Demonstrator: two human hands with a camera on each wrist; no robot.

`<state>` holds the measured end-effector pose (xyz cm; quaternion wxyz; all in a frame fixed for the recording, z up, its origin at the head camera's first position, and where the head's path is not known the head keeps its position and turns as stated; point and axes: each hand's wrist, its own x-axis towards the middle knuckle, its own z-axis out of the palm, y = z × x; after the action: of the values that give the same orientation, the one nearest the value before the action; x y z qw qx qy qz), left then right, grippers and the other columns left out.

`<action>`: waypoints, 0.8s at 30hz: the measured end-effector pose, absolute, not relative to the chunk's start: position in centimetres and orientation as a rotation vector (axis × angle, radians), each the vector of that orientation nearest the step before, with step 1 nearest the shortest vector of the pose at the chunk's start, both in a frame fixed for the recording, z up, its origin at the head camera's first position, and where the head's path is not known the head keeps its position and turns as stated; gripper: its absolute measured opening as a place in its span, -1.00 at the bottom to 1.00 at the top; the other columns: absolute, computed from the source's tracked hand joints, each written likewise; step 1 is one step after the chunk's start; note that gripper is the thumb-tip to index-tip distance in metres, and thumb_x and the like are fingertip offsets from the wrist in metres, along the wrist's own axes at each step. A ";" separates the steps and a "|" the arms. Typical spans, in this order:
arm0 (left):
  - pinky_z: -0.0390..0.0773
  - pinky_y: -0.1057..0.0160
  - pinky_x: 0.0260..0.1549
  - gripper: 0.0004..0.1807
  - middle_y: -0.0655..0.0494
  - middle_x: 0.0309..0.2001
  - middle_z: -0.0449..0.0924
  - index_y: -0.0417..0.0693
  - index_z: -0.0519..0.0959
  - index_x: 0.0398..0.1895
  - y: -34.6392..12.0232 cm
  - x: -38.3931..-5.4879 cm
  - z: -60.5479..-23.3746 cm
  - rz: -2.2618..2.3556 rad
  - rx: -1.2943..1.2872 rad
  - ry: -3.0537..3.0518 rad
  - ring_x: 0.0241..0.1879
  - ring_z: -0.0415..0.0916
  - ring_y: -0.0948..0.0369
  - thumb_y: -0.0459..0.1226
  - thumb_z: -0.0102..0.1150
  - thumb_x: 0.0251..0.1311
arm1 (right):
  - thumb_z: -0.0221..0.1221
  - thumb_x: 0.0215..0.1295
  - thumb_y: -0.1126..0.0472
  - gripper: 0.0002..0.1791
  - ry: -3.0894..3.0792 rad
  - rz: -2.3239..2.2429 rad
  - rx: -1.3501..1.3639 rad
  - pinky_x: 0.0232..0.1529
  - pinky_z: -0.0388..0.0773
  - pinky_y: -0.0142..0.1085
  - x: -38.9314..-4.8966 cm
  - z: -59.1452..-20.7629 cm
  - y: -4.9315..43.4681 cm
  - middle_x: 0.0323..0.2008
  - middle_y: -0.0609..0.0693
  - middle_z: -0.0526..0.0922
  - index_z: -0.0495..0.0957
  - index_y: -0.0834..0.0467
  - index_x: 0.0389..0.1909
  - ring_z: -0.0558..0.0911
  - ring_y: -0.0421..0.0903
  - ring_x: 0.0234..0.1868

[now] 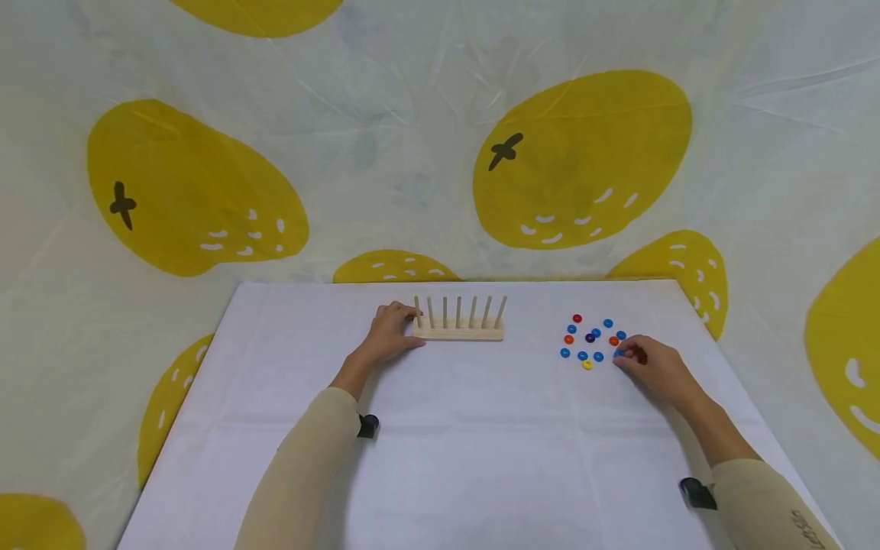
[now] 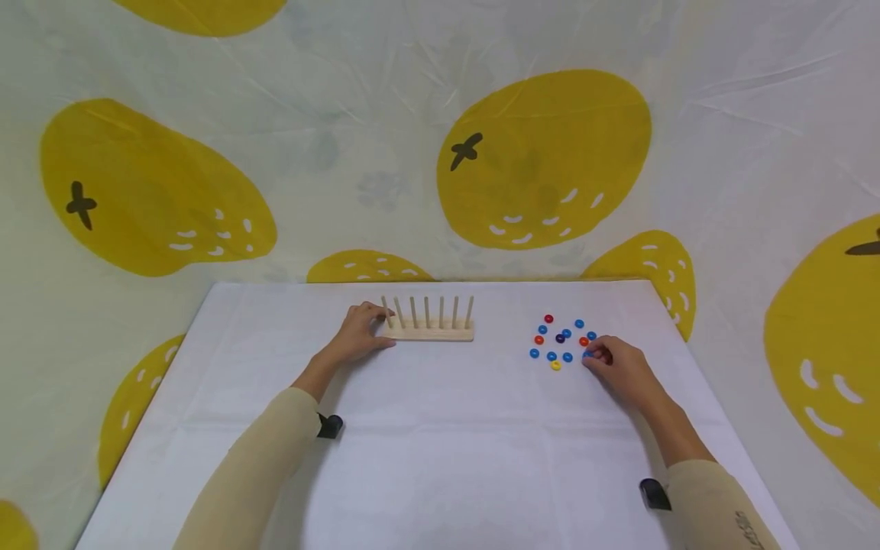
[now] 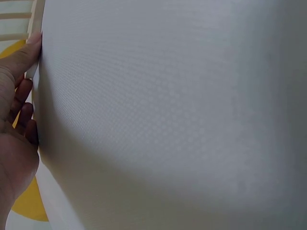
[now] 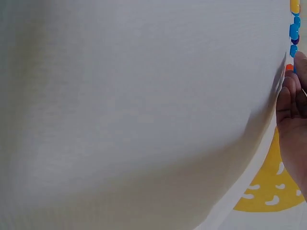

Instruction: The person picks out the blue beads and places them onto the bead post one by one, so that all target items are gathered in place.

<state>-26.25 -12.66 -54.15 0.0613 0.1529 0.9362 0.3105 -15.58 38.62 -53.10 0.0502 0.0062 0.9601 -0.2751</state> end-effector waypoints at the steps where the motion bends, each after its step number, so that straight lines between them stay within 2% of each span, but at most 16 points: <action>1: 0.32 -0.04 0.35 -0.34 -0.05 0.19 0.53 -0.09 0.60 0.25 -12.7 -26.2 -54.2 0.937 0.459 2.832 0.26 0.31 -0.05 -0.10 0.59 0.07 | 0.31 0.42 0.03 -0.60 2.920 -0.837 0.019 -0.23 0.46 -0.53 -15.6 -52.9 38.5 -0.21 0.08 0.58 0.52 0.20 0.07 0.51 0.03 -0.13; 6: 0.31 -0.02 0.36 -0.33 -0.03 0.18 0.53 -0.09 0.58 0.26 -12.6 -26.2 -54.2 0.917 0.438 2.838 0.27 0.30 -0.03 -0.09 0.58 0.09 | 0.33 0.40 0.12 -0.64 2.961 -0.841 -0.039 -0.25 0.45 -0.52 -15.8 -51.9 38.1 -0.22 0.10 0.60 0.53 0.23 0.05 0.51 0.03 -0.15; 11: 0.31 -0.03 0.36 -0.33 -0.04 0.17 0.53 -0.10 0.58 0.26 -12.6 -26.3 -54.2 0.927 0.438 2.838 0.27 0.31 -0.04 -0.09 0.57 0.09 | 0.36 0.36 0.20 -0.70 3.058 -0.869 -0.155 -0.27 0.39 -0.64 -16.3 -50.8 37.3 -0.25 0.08 0.63 0.57 0.23 0.00 0.51 0.02 -0.20; 24: 0.33 -0.03 0.33 -0.34 -0.03 0.15 0.53 -0.09 0.59 0.24 -12.6 -26.2 -54.4 0.937 0.432 2.830 0.24 0.31 -0.03 -0.09 0.58 0.08 | 0.36 0.35 0.23 -0.72 3.075 -0.959 -0.289 -0.25 0.43 -0.67 -17.8 -47.8 32.7 -0.28 0.04 0.63 0.59 0.20 0.02 0.54 -0.01 -0.22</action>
<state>-26.22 -12.61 -54.39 0.0649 0.1431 0.9375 0.3105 -17.82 32.70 -47.75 -0.0464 -0.0893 0.9498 -0.2963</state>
